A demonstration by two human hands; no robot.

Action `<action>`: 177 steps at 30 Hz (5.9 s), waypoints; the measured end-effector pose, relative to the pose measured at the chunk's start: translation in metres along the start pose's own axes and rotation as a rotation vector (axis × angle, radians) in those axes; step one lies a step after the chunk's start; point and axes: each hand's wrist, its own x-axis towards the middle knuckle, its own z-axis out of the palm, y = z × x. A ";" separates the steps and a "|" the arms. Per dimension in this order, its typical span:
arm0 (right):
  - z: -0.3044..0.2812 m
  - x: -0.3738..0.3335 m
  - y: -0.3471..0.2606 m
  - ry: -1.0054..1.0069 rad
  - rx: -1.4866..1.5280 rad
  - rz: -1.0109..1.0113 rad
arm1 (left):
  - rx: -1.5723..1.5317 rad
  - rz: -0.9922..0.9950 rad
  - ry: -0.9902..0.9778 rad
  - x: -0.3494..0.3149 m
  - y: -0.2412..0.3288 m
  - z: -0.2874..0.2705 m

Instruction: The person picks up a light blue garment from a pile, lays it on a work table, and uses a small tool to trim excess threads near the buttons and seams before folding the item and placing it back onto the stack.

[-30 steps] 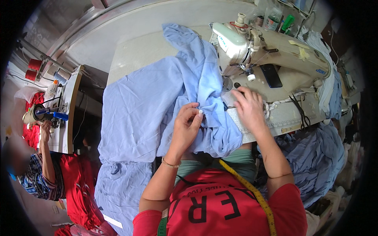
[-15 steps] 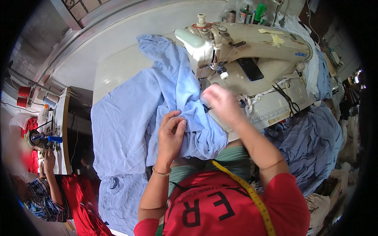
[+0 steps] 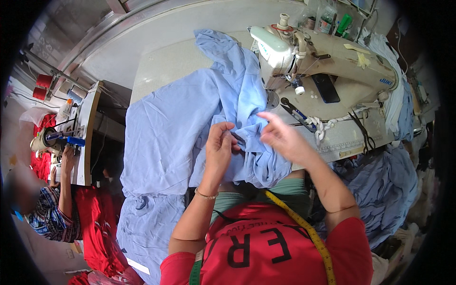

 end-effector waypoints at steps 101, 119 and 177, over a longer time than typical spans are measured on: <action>0.056 0.006 0.000 0.248 -0.020 -0.269 | -0.578 -0.370 -0.002 -0.015 0.017 -0.021; 0.074 0.029 0.009 0.268 -0.176 -0.355 | -0.491 -0.300 -0.244 -0.021 0.021 -0.020; 0.034 -0.002 0.009 0.256 -0.445 -0.289 | -0.450 -0.340 -0.011 -0.011 0.019 -0.001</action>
